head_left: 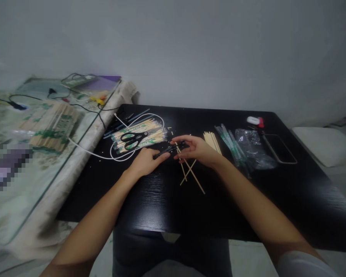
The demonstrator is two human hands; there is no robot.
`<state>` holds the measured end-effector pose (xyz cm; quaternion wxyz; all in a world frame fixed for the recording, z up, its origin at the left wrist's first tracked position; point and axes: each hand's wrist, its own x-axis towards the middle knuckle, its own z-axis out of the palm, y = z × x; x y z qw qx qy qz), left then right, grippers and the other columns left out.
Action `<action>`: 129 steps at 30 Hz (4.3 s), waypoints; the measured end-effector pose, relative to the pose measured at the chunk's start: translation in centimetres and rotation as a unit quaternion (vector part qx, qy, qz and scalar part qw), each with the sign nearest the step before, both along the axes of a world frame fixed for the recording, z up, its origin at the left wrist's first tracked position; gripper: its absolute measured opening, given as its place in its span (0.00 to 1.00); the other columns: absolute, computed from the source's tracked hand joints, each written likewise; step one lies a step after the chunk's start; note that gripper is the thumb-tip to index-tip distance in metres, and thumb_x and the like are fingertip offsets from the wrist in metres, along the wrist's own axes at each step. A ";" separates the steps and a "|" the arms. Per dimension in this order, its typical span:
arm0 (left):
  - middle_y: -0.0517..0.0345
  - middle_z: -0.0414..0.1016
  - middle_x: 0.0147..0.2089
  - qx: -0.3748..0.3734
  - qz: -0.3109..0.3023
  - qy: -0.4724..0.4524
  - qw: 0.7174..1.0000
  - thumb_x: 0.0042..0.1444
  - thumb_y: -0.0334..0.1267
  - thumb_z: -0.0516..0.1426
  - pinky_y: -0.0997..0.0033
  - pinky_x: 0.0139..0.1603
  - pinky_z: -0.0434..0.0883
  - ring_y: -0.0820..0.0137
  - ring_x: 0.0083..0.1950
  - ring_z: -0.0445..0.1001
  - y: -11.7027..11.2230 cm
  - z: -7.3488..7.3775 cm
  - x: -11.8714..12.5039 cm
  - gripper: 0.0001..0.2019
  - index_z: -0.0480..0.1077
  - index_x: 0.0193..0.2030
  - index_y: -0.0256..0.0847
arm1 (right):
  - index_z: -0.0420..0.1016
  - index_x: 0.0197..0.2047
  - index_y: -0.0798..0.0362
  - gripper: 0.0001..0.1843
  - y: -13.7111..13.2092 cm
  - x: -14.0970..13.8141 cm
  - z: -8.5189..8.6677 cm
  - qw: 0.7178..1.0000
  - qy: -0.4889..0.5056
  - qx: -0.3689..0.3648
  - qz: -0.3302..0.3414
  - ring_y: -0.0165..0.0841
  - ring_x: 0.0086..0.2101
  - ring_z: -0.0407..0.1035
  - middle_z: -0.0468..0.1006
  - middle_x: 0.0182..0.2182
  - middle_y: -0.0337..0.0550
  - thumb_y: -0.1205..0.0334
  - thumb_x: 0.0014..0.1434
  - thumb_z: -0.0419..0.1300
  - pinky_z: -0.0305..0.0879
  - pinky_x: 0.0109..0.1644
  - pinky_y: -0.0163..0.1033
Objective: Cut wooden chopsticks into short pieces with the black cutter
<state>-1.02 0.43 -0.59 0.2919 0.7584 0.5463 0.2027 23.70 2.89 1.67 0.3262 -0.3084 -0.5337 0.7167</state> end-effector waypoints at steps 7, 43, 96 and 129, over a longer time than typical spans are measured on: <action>0.58 0.68 0.21 0.030 0.044 0.083 0.995 0.63 0.68 0.50 0.67 0.30 0.54 0.69 0.25 0.64 0.7 -0.3 -0.5 0.33 0.65 0.20 0.41 | 0.78 0.57 0.47 0.31 0.8 1.0 0.3 0.995 -0.037 0.052 -0.074 0.38 0.41 0.82 0.72 0.64 0.49 0.66 0.49 0.75 0.84 0.44 0.44; 0.56 0.72 0.25 0.066 0.099 0.094 0.988 0.65 0.65 0.49 0.67 0.32 0.56 0.66 0.28 0.68 0.7 -1.2 0.2 0.30 0.69 0.25 0.42 | 0.78 0.46 0.52 0.21 1.3 1.1 -0.3 0.987 -0.085 -0.011 -0.133 0.37 0.38 0.82 0.85 0.35 0.44 0.60 0.50 0.76 0.82 0.49 0.47; 0.49 0.77 0.29 0.023 0.070 0.169 0.983 0.62 0.72 0.46 0.64 0.35 0.63 0.57 0.35 0.76 0.5 -1.2 0.7 0.35 0.75 0.31 0.42 | 0.83 0.44 0.55 0.14 5.1 6.4 -4.1 0.742 -0.557 0.283 -0.243 0.44 0.42 0.77 0.83 0.38 0.50 0.73 0.52 0.70 0.71 0.53 0.49; 0.55 0.70 0.25 0.053 0.098 0.119 0.987 0.65 0.66 0.50 0.66 0.32 0.56 0.63 0.29 0.70 0.5 -1.4 0.7 0.29 0.65 0.26 0.43 | 0.75 0.44 0.59 0.11 -0.4 0.5 -0.6 0.726 -0.626 0.285 -0.008 0.44 0.42 0.76 0.81 0.41 0.55 0.66 0.60 0.69 0.65 0.41 0.41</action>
